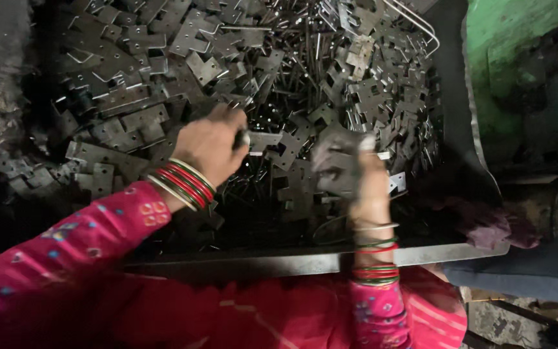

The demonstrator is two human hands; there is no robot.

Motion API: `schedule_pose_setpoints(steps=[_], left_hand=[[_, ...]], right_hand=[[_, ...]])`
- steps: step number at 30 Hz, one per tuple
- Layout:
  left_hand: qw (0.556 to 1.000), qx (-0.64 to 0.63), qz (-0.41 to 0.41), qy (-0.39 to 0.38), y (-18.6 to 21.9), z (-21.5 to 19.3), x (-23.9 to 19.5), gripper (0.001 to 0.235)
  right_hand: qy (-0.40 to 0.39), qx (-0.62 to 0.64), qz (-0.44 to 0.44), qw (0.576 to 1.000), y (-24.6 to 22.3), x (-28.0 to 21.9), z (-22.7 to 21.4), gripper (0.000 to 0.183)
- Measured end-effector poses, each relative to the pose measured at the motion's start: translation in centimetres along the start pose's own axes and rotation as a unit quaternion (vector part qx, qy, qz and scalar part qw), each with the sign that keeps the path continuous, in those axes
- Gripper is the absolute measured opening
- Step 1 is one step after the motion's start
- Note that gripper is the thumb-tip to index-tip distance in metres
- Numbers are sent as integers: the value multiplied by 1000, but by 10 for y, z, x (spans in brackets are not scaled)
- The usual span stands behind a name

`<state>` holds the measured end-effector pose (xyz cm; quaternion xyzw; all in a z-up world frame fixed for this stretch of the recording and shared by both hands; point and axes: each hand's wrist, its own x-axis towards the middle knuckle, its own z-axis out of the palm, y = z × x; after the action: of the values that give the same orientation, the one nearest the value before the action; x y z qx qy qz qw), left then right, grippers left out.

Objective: The person picks up metal brackets from a large bin and sorts or inspects them one at a time by hand.

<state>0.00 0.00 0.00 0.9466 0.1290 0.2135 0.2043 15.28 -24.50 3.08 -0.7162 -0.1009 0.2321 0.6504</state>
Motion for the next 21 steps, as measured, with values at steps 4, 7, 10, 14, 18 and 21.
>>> schedule_pose_setpoints(steps=[4, 7, 10, 14, 18, 21], left_hand=[[958, -240, -156, -30, -18, -9, 12, 27], [889, -424, -161, -68, -25, -5, 9, 30], [677, -664, -287, -135, -23, 9, 12, 38], [646, -705, -236, -171, -24, 10, 12, 40], [580, -754, -264, -160, -26, -1, 13, 45], [600, -744, -261, -138, -22, -6, 9, 47]], right_hand=[[-56, -421, -186, 886, 36, -4, 40, 39], [-65, -547, -246, 797, 62, -6, 63, 36], [-76, -653, -251, 710, 80, -7, 70, 32], [-49, -470, -355, 806, 87, 1, 58, 34], [-53, -177, -94, 978, 66, 5, 22, 29], [-2, 121, -32, 992, 48, 7, 13, 32]])
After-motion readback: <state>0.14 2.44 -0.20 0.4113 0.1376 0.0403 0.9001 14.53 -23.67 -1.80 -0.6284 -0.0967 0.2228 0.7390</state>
